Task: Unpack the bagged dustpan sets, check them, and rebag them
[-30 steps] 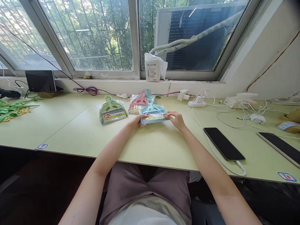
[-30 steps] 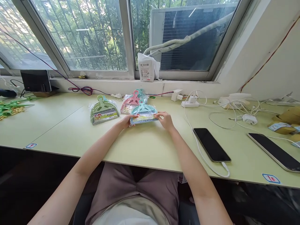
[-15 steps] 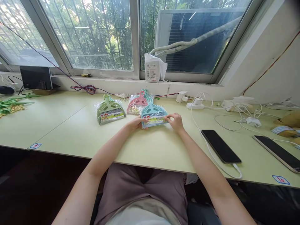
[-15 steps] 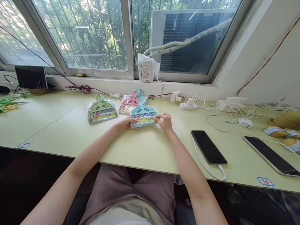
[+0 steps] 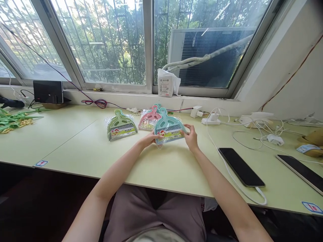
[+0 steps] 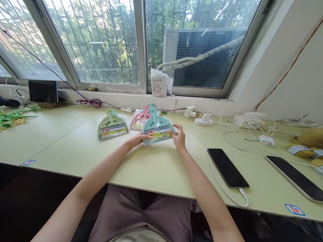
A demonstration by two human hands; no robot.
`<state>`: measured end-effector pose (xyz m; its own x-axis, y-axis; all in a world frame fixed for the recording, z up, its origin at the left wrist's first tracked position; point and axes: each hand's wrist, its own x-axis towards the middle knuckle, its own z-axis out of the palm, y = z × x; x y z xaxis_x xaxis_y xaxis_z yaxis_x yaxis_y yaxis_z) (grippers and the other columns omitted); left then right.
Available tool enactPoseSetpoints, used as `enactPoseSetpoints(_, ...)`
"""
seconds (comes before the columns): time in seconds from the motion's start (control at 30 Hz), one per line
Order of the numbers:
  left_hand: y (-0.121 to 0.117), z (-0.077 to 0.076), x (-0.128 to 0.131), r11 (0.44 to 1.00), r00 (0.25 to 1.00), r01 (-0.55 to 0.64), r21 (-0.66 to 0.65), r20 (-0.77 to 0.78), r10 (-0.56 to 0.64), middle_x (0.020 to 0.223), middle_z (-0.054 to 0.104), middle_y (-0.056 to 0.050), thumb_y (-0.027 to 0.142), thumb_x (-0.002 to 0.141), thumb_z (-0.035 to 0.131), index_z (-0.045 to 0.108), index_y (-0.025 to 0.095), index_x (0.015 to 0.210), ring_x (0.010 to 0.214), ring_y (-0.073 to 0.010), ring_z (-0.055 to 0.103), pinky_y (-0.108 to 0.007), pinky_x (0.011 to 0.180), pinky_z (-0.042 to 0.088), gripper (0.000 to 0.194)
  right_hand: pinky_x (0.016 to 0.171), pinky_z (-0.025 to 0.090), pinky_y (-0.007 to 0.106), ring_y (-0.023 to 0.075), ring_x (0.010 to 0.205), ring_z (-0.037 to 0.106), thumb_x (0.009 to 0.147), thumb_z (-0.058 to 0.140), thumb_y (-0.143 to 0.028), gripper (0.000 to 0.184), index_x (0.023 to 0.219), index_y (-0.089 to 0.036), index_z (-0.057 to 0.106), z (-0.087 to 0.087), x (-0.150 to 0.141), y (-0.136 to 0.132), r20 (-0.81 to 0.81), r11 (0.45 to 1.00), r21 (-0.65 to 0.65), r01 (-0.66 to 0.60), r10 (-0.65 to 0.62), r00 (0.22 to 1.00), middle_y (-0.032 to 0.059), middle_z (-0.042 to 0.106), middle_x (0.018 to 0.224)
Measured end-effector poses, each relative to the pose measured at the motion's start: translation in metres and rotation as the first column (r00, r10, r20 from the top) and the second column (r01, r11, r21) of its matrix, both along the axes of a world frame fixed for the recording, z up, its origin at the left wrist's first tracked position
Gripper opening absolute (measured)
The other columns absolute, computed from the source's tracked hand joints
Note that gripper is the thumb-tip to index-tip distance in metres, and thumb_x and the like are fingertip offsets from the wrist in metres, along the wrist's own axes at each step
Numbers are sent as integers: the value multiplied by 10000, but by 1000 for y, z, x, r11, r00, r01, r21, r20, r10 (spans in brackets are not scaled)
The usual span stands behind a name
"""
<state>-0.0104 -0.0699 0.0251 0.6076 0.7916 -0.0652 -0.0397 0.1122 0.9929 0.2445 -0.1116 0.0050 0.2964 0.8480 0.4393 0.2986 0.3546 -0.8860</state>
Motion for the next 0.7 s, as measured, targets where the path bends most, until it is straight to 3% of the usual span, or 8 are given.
enactPoseSetpoints(0.1, 0, -3, 3, 1000, 1000, -19, 0, 5, 19, 1043, 716, -111, 259, 673, 815, 504, 158, 1256, 728, -188, 701, -301, 592, 587, 668, 700, 610, 333, 192, 760, 704, 586, 868, -483, 594, 1060, -200, 648, 0, 4, 3, -352, 965, -210, -159, 77, 933, 54, 743, 891)
enactPoseSetpoints(0.2, -5, -2, 9, 1000, 1000, 10, 18, -7, -10, 1030, 722, -136, 377, 716, 798, 505, 138, 1300, 698, -181, 699, -262, 559, 550, 696, 650, 620, 311, 176, 669, 693, 513, 915, -450, 470, 812, -153, 706, 2, 9, 5, -461, 930, -251, -267, 127, 878, 48, 732, 747)
enactPoseSetpoints(0.3, -16, 5, 15, 992, 993, 93, 82, 71, -99, 1163, 683, -175, 560, 723, 757, 390, 190, 1433, 790, -228, 725, -290, 608, 565, 880, 611, 625, 300, 167, 639, 682, 512, 923, -418, 409, 742, -150, 715, 3, 12, 5, -485, 951, -232, -202, 66, 872, 41, 729, 721)
enactPoseSetpoints(0.37, -25, 11, 19, 982, 983, 105, 160, 135, -127, 1310, 607, -185, 593, 673, 783, 271, 268, 1507, 937, -271, 720, -337, 711, 584, 1031, 618, 636, 311, 173, 643, 686, 539, 915, -394, 368, 729, -156, 708, 2, 14, 7, -502, 963, -233, -137, 1, 865, 34, 725, 707)
enactPoseSetpoints(0.43, -34, 15, 26, 968, 988, 22, 250, 143, -60, 1434, 503, -176, 518, 614, 850, 167, 333, 1543, 1114, -298, 661, -378, 837, 570, 1168, 648, 648, 319, 178, 653, 694, 575, 899, -367, 322, 712, -162, 692, 0, 16, 8, -517, 969, -236, -73, -62, 854, 28, 717, 684)
enactPoseSetpoints(0.5, -40, 14, 34, 927, 988, -131, 350, 118, 95, 1524, 385, -167, 413, 583, 891, 111, 360, 1557, 1266, -305, 556, -393, 938, 531, 1249, 669, 652, 315, 177, 661, 699, 606, 880, -342, 285, 705, -165, 681, -2, 19, 9, -520, 971, -239, -30, -102, 848, 26, 713, 670)
enactPoseSetpoints(0.6, -42, 6, 45, 837, 949, -312, 450, 98, 301, 1573, 286, -139, 361, 672, 846, 165, 378, 1550, 1350, -293, 450, -378, 974, 511, 1112, 666, 653, 300, 174, 673, 705, 630, 859, -327, 253, 713, -165, 683, -7, 21, 9, -511, 970, -242, -17, -113, 852, 31, 723, 696)
enactPoseSetpoints(0.7, -34, 0, 47, 784, 908, -398, 476, 81, 412, 1475, 403, -106, 338, 847, 667, 475, 333, 1421, 1318, -269, 461, -366, 977, 510, 605, 668, 656, 301, 177, 708, 715, 644, 851, -334, 251, 746, -172, 687, -8, 15, 8, -512, 974, -216, -62, -60, 857, 37, 739, 761)
